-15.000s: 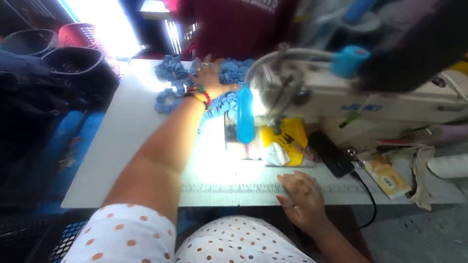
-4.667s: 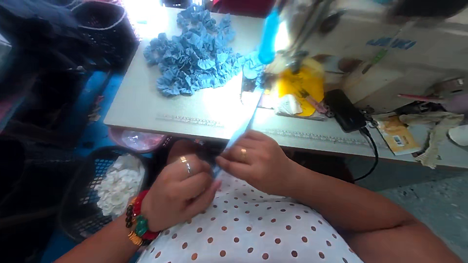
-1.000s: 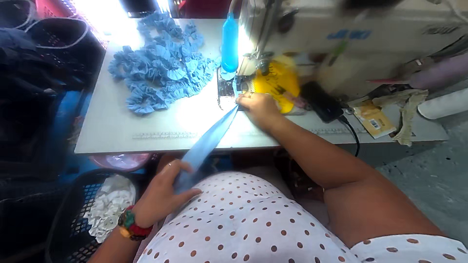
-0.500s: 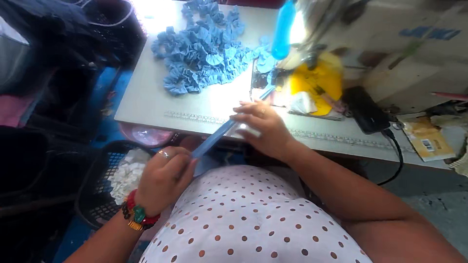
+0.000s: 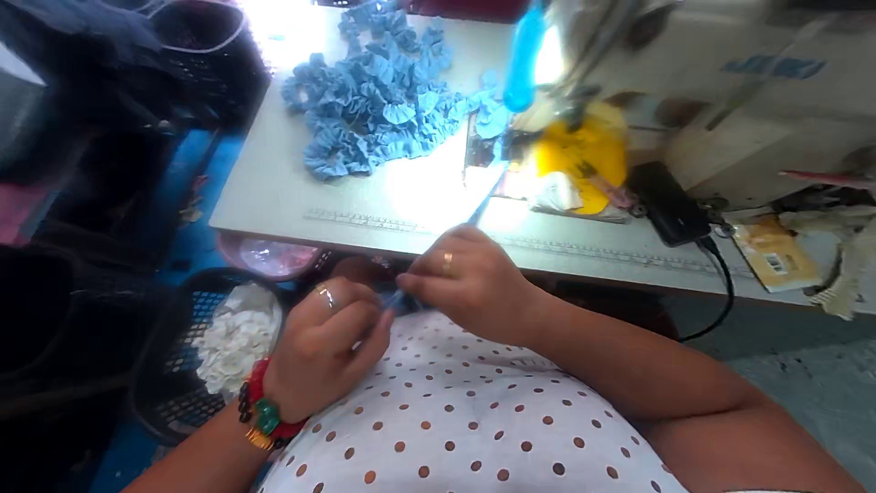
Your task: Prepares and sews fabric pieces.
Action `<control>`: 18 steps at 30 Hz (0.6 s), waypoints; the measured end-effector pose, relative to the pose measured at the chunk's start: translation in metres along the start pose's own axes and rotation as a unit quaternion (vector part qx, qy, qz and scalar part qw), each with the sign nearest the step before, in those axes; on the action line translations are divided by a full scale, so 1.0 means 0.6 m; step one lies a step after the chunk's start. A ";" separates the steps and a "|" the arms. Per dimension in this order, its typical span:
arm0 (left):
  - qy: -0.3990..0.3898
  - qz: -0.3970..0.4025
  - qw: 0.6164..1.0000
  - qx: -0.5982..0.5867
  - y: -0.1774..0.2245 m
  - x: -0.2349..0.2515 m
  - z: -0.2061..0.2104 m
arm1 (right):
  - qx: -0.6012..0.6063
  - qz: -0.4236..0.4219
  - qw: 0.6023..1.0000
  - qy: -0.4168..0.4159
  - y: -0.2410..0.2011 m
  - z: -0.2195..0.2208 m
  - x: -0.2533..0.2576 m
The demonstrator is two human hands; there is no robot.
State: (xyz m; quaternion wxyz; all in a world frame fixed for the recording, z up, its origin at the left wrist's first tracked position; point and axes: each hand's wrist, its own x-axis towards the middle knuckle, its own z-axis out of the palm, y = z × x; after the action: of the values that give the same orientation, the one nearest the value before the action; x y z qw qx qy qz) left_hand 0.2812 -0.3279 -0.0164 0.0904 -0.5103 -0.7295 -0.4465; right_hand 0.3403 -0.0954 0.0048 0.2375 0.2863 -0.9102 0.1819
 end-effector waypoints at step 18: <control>-0.299 -0.125 0.907 -0.269 -0.070 0.022 0.074 | -0.055 0.082 0.995 -0.024 0.092 -0.015 -0.187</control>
State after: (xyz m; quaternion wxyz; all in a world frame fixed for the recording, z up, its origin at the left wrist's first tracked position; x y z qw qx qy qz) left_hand 0.2547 -0.2897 -0.0584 -0.3292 -0.5295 -0.6325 -0.4596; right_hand 0.3911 0.0001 -0.0585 0.2151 0.2017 -0.9447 0.1435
